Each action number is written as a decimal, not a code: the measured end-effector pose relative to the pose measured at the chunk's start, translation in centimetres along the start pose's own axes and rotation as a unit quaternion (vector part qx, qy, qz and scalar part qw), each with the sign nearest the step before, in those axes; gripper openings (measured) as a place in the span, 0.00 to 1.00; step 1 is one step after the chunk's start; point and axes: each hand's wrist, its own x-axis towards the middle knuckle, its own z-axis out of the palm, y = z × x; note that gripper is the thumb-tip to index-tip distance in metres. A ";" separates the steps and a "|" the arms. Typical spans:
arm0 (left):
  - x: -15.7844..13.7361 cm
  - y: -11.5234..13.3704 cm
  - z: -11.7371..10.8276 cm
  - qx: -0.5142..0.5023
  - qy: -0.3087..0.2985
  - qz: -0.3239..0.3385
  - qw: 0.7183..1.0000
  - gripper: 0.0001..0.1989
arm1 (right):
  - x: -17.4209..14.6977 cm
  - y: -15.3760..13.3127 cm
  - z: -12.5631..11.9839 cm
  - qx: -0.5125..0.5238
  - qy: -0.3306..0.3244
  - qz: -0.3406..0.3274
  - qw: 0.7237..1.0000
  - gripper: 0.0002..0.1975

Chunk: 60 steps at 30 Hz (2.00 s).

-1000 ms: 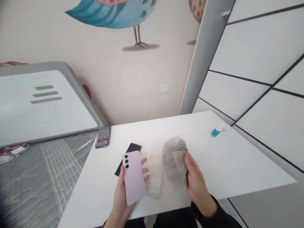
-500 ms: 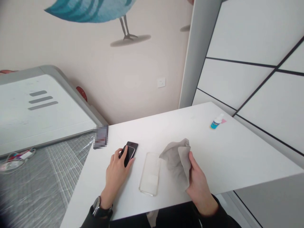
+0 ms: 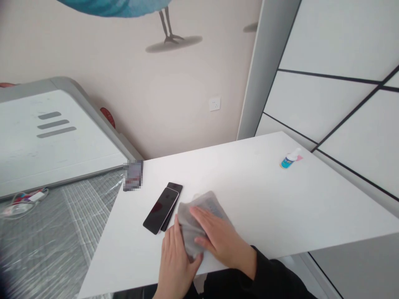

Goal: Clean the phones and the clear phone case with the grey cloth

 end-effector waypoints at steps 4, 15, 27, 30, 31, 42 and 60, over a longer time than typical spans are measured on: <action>0.3 -1.3 -0.6 -0.042 -0.003 -0.009 0.999 0.55 | 0.6 0.7 0.7 -0.112 -0.060 -0.006 0.992 0.28; 0.7 -2.4 -1.6 -0.114 -0.028 -0.029 0.993 0.60 | 0.5 -1.6 3.1 -0.304 -0.126 -0.085 0.940 0.47; 0.5 -2.4 -1.5 -0.118 -0.021 -0.021 0.993 0.54 | 0.5 -1.1 2.9 -0.365 -0.060 -0.116 0.922 0.43; 0.5 -2.3 -1.4 -0.112 -0.013 -0.026 0.993 0.53 | 0.8 -1.1 2.7 -0.357 -0.078 -0.146 0.919 0.46; 0.5 -2.2 -1.4 -0.110 -0.011 -0.030 0.993 0.53 | 0.8 -1.1 2.6 -0.366 -0.066 -0.134 0.919 0.43; 0.5 -2.4 -1.1 -0.097 -0.003 -0.037 0.995 0.52 | 0.6 -0.9 2.0 -0.330 -0.095 -0.133 0.930 0.37; 0.7 -2.2 -1.6 -0.090 -0.009 -0.021 0.996 0.56 | 1.0 -1.5 1.0 -0.324 -0.114 -0.151 0.927 0.38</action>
